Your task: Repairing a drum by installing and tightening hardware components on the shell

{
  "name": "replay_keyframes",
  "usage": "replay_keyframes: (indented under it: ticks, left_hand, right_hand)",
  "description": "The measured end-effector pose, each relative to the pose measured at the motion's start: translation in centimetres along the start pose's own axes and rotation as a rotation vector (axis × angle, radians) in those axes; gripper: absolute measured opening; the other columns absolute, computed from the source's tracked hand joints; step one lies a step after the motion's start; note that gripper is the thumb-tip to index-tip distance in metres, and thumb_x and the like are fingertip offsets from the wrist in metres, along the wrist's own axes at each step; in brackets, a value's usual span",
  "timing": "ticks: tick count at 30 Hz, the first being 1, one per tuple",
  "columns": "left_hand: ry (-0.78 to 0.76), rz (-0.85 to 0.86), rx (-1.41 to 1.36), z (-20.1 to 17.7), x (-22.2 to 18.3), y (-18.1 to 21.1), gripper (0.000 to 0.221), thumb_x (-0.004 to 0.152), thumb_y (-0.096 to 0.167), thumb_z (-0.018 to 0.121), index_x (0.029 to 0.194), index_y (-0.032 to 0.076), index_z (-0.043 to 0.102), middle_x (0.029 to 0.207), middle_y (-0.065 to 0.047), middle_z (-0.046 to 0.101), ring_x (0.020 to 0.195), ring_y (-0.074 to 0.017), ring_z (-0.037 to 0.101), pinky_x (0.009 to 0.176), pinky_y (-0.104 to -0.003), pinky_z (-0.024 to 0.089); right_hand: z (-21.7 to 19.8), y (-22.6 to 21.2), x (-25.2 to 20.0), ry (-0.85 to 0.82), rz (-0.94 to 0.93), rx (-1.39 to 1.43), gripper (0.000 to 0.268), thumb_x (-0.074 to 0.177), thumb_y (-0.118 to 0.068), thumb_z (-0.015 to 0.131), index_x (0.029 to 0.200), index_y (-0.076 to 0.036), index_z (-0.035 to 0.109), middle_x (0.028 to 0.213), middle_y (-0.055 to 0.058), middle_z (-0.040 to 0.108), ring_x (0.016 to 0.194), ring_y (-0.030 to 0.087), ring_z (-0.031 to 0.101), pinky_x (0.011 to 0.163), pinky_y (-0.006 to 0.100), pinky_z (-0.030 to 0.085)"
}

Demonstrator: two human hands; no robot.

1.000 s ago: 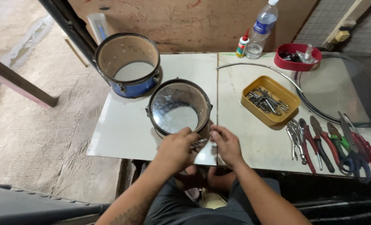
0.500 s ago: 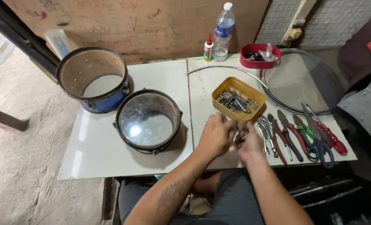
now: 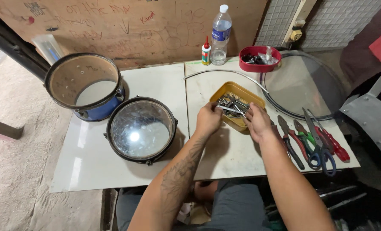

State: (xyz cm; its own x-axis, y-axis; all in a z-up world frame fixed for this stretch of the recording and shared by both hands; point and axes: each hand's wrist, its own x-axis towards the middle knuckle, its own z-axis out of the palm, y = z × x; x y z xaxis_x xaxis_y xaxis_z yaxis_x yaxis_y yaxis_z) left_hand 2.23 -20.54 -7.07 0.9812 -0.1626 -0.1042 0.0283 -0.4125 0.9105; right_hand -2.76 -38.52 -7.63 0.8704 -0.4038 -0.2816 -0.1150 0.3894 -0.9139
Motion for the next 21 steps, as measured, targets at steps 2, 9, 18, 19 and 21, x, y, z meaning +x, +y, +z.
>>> replay_keyframes:
  ticks: [2,9,18,19,21]
  left_hand:
    - [0.021,0.026,-0.013,-2.6,-2.8,1.2,0.052,0.09,0.03,0.063,0.136,0.004,0.063,0.115,-0.014,0.076,0.112,-0.0302,0.072,0.098,-0.045,0.054]
    - [0.716,0.753,0.397,-13.9,-10.4,-2.2,0.046,0.081,0.016,0.08,0.121,-0.004,0.068,0.108,-0.024,0.069,0.112,-0.0446,0.063,0.098,-0.05,0.048]
    - [0.662,-0.325,0.038,-26.6,-13.0,-14.0,0.076,0.086,0.048,0.076,0.143,0.003,0.057,0.13,-0.021,0.065,0.127,-0.0379,0.06,0.11,-0.05,0.044]
    - [0.669,-0.329,0.038,-26.1,-13.2,-14.5,0.076,0.086,0.048,0.076,0.143,0.003,0.057,0.13,-0.021,0.065,0.127,-0.0379,0.06,0.11,-0.05,0.044]
    - [0.623,-0.297,0.014,-25.0,-13.3,-15.3,0.052,0.093,0.049,0.071,0.126,0.009,0.07,0.115,-0.014,0.074,0.117,-0.0332,0.067,0.1,-0.046,0.051]
  right_hand:
    - [-0.3,0.0,-1.7,-0.024,0.003,-0.013,0.063,0.109,-0.039,0.051,0.157,-0.004,0.028,0.143,0.022,0.032,0.141,0.039,0.033,0.12,0.058,0.025]
    - [0.1,4.4,-8.3,-0.015,-0.091,-0.256,0.026,0.1,-0.019,0.066,0.125,-0.01,0.066,0.091,0.016,0.071,0.066,0.018,0.066,0.054,0.024,0.054]
    - [8.5,11.0,-9.4,-0.428,-0.135,-0.535,0.04,0.086,-0.013,0.078,0.126,-0.007,0.072,0.097,0.019,0.077,0.082,0.027,0.078,0.072,0.038,0.064]
    - [9.8,10.8,-10.1,-0.436,-0.135,-0.536,0.04,0.086,-0.013,0.078,0.126,-0.007,0.072,0.097,0.019,0.077,0.082,0.027,0.078,0.072,0.038,0.064]
    - [12.3,10.3,-11.5,-0.509,-0.077,-0.518,0.047,0.092,-0.022,0.074,0.134,-0.003,0.065,0.102,0.022,0.077,0.086,0.029,0.078,0.075,0.042,0.065]
